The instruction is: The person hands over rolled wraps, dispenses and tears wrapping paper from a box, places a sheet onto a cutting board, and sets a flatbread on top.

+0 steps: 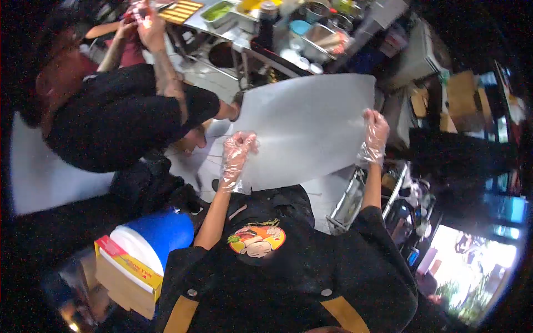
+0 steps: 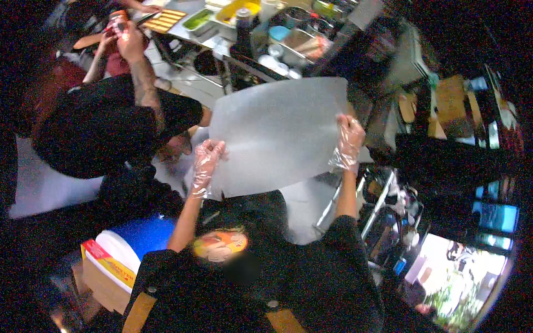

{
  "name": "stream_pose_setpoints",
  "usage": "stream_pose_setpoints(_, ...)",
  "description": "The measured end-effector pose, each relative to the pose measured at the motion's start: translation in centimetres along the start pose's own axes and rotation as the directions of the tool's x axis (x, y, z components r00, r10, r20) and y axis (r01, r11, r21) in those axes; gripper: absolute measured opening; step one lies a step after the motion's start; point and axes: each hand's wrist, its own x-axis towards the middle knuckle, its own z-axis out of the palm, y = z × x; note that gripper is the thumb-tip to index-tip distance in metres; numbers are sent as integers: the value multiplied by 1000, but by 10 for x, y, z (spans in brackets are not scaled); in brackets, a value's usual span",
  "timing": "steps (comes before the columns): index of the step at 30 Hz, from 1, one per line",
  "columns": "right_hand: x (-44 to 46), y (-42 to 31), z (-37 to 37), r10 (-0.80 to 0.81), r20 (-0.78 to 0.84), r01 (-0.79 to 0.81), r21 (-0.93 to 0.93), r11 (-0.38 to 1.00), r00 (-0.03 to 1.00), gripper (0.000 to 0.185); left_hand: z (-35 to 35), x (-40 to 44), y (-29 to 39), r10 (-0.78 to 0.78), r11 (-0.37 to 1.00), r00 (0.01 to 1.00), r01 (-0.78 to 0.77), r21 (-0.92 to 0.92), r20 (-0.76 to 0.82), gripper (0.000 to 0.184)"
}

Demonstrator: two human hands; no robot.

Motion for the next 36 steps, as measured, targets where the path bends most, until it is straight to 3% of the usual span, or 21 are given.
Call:
stream_pose_setpoints(1, -4, -1, 8, 21, 9, -22, 93, 995, 1000, 40, -2, -6, 2, 5, 1000, 1000, -5, -9, -23, 17)
stream_pose_setpoints(2, -6, 2, 16, -87, -62, 91, 76, 993, 994, 38, -9, -11, 5, 17, 1000, 998, -18, -10, -60, 17)
stream_pose_setpoints(3, -12, -8, 18, -19, -3, 19, 148, 989, 1000, 36, -14, -17, 8, 17, 1000, 997, -16, 14, -78, 17)
stream_pose_setpoints(5, -19, -5, 25, 14, 70, -22, 115, 993, 997, 39, -28, -29, 11, 13, 999, 994, -9, 41, -106, 17)
stream_pose_setpoints(6, -27, -19, 31, 21, -6, -20, 202, 979, 1000, 29, -33, -34, 10, 12, 999, 995, -8, 44, -103, 16)
stream_pose_setpoints(10, -30, -17, 35, -51, 105, 37, 138, 990, 993, 31, -41, -47, 4, -30, 1000, 991, 30, 3, -127, 17)
stream_pose_setpoints(13, -29, -14, 45, -46, 82, 22, 269, 963, 996, 28, -38, -56, 1, -25, 1000, 984, 24, -10, -176, 18)
stream_pose_setpoints(16, -31, -28, 43, -31, 75, 13, 233, 972, 997, 28, -40, -63, -9, -50, 999, 978, 51, 1, -202, 19)
stream_pose_setpoints(17, -28, -24, 43, -90, 81, 75, 171, 982, 993, 27, -40, -64, -10, -56, 998, 976, 60, 11, -210, 20)
stream_pose_setpoints(20, -30, -19, 43, -121, 95, 87, 304, 949, 988, 29, -37, -68, -11, -51, 999, 973, 47, -21, -223, 22)
stream_pose_setpoints(23, -31, -19, 42, -130, 101, 97, 280, 955, 986, 29, -34, -68, -9, -49, 999, 969, 45, -25, -242, 21)
stream_pose_setpoints(26, -31, 3, 52, -90, 87, 43, 435, 899, 992, 27, -32, -69, -8, -63, 998, 972, 57, -34, -227, 21)
stream_pose_setpoints(36, -34, -7, 46, -62, 83, 24, 400, 916, 995, 28, -29, -65, -8, -52, 999, 970, 54, 2, -238, 20)
